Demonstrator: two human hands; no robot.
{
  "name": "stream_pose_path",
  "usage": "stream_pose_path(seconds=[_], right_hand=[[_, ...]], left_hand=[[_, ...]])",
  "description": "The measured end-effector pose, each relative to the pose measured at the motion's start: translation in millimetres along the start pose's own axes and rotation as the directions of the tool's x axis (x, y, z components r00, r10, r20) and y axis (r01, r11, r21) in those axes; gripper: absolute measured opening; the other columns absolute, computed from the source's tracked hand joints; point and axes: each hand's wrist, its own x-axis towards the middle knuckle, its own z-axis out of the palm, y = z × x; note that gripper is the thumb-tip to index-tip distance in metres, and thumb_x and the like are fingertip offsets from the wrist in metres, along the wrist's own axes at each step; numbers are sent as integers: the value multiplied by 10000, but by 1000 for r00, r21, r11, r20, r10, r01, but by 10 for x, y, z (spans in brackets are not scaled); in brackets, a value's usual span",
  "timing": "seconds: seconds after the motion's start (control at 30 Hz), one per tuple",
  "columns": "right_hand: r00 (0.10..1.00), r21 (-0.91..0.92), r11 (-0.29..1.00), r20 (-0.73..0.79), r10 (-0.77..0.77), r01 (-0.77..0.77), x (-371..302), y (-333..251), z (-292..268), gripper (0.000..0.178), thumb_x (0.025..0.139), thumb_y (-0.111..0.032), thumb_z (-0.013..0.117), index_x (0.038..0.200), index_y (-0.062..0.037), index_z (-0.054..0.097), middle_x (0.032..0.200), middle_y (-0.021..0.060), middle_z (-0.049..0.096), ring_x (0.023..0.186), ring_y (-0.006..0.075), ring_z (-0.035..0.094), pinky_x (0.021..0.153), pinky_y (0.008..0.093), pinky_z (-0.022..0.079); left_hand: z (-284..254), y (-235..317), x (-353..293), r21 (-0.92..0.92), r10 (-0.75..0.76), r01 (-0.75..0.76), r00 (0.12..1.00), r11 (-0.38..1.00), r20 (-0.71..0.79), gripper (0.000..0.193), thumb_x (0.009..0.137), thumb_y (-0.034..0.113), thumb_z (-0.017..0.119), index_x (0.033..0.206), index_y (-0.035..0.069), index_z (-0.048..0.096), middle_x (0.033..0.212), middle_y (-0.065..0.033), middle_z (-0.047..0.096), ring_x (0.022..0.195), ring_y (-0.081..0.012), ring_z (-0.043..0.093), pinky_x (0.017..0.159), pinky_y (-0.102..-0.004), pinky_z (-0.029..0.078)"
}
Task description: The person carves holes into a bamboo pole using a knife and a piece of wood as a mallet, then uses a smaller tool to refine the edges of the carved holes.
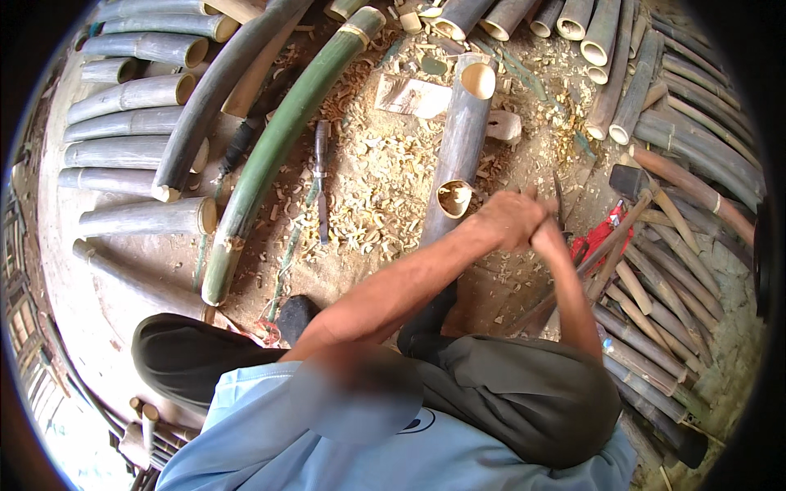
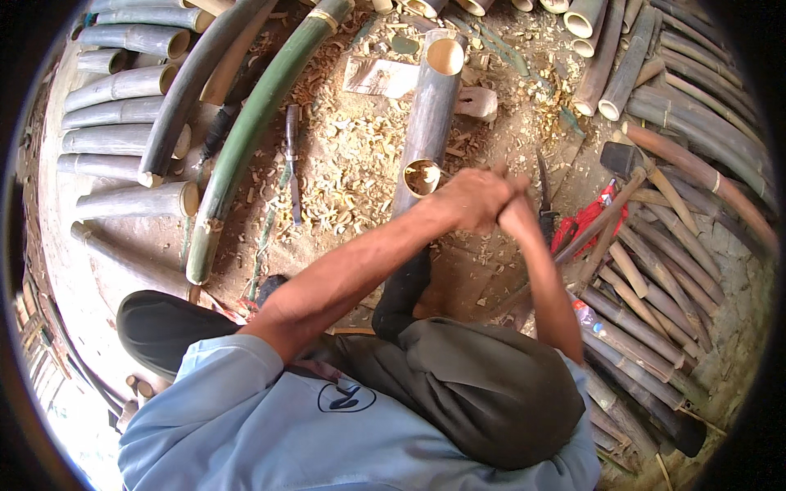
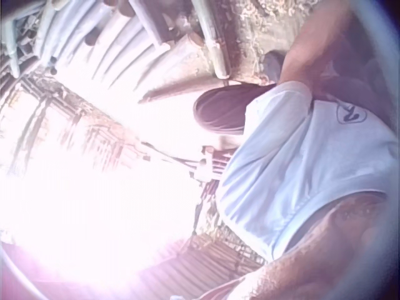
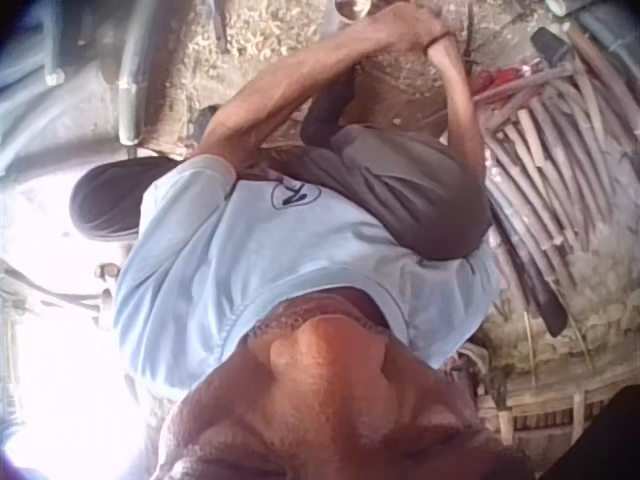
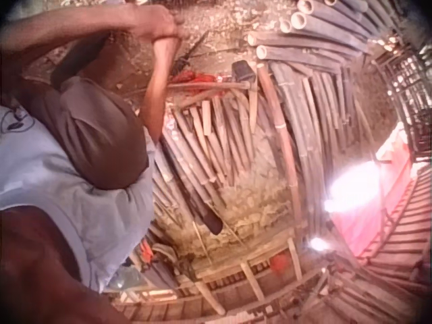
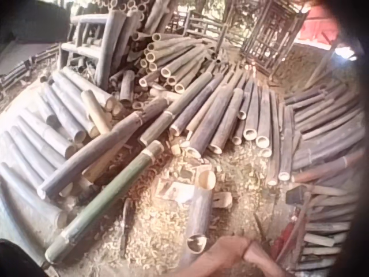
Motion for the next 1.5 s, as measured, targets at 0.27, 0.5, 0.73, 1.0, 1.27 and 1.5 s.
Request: stream_pose_path(seconds=[0.27, 0.5, 0.73, 1.0, 1.27, 1.5], right_hand=[[919, -706, 618, 121, -376, 346, 56, -365, -311, 441, 872, -345, 663, 1177, -54, 534, 1032, 137, 634, 994, 316, 640, 877, 452, 516], [730, -807, 90, 474, -492, 584, 43, -1320, 37, 314, 788, -275, 740, 986, -94, 577, 963, 83, 649, 909, 229, 636, 890, 422, 467], [664, -730, 15, 612, -431, 683, 331, -1103, 6, 294, 747, -159, 704, 1002, -27, 645, 972, 129, 675, 922, 261, 629, 859, 417, 506], [893, -183, 924, 249, 375, -337, -44, 113, 57, 519, 858, -94, 699, 1334, -50, 498, 1159, 191, 585, 1077, 268, 593, 927, 398, 515], [903, 105, 994, 429, -33, -13, -527, 185, 746, 335, 942, -130, 592, 1255, -69, 489, 943, 120, 619, 784, 194, 639, 582, 367, 574], [944, -350, 936, 295, 148, -37, -126, 467, 647, 663, 820, -171, 761, 1379, -44, 428, 1208, 95, 569, 1211, 178, 527, 949, 316, 507]], left_hand=[[-47, -38, -76, -122, 87, -138, 931, 983, -355, 857, 645, -128, 682, 1419, 146, 435, 1276, -256, 470, 1141, -475, 544, 995, -487, 500], [-10, -212, -268, -335, -155, -196, 605, 922, -781, 895, 677, -106, 640, 1490, 159, 373, 1398, -295, 327, 1262, -486, 449, 1029, -513, 468], [124, -213, -207, -233, -152, -91, 526, 968, -837, 1022, 662, -49, 723, 1540, 104, 223, 1355, -292, 340, 1259, -483, 448, 1044, -488, 482], [-14, 129, -258, -142, -185, 194, 980, 971, 74, 1022, 637, 101, 809, 1506, 148, 272, 1327, -280, 442, 1192, -461, 569, 973, -489, 521], [-190, -250, -400, -96, 26, 37, 811, 995, 584, 932, 319, 11, 684, 1244, 123, 662, 1190, -177, 645, 1139, -310, 635, 882, -412, 553], [179, -238, -532, -230, 96, -110, 993, 967, -71, 750, 369, 19, 744, 1115, 72, 704, 1091, -174, 642, 1022, -349, 651, 795, -443, 559]])
